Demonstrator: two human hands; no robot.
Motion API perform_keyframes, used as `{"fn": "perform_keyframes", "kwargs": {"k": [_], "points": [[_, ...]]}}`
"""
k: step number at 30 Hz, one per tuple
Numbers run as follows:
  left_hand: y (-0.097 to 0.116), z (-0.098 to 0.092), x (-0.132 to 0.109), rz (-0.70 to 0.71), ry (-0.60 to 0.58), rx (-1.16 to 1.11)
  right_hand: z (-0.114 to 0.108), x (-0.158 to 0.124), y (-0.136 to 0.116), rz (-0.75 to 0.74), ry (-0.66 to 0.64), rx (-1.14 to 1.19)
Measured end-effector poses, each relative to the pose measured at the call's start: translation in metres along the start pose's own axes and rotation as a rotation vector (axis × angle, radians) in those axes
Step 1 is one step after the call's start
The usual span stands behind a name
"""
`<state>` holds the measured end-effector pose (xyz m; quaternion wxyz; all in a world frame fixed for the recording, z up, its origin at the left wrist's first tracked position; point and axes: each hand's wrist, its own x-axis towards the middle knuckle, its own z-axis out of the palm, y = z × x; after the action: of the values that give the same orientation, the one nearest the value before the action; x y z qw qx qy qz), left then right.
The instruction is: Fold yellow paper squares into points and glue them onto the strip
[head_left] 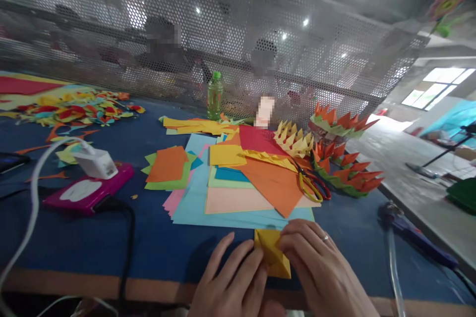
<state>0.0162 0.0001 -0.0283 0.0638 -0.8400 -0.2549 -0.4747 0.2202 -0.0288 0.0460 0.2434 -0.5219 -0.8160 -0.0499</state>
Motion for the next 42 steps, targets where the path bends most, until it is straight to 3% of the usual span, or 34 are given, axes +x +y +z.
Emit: {"fn": "perform_keyframes", "kwargs": {"k": [5,16,19,27,36,40,42], "points": [[0.003,0.000,0.006,0.016,0.005,-0.021,0.010,-0.005,-0.003,0.037,0.090,0.007],[0.015,-0.017,0.029,-0.032,0.029,-0.065,0.019,-0.016,-0.022,-0.006,0.567,-0.021],[0.013,-0.018,0.033,-0.054,0.027,-0.052,0.022,-0.018,-0.023,-0.032,0.636,0.006],[0.001,-0.007,0.021,-0.065,-0.075,-0.043,0.027,-0.028,-0.007,-0.064,0.331,0.026],[-0.005,-0.018,0.021,-0.133,-0.246,-0.125,0.022,-0.023,-0.005,0.038,0.093,0.163],[-0.012,-0.023,0.024,-0.089,-0.221,-0.134,0.022,-0.016,-0.003,0.049,0.039,0.209],[-0.016,-0.026,0.026,-0.038,-0.288,-0.123,0.022,-0.015,-0.002,0.086,0.020,0.236]]}}
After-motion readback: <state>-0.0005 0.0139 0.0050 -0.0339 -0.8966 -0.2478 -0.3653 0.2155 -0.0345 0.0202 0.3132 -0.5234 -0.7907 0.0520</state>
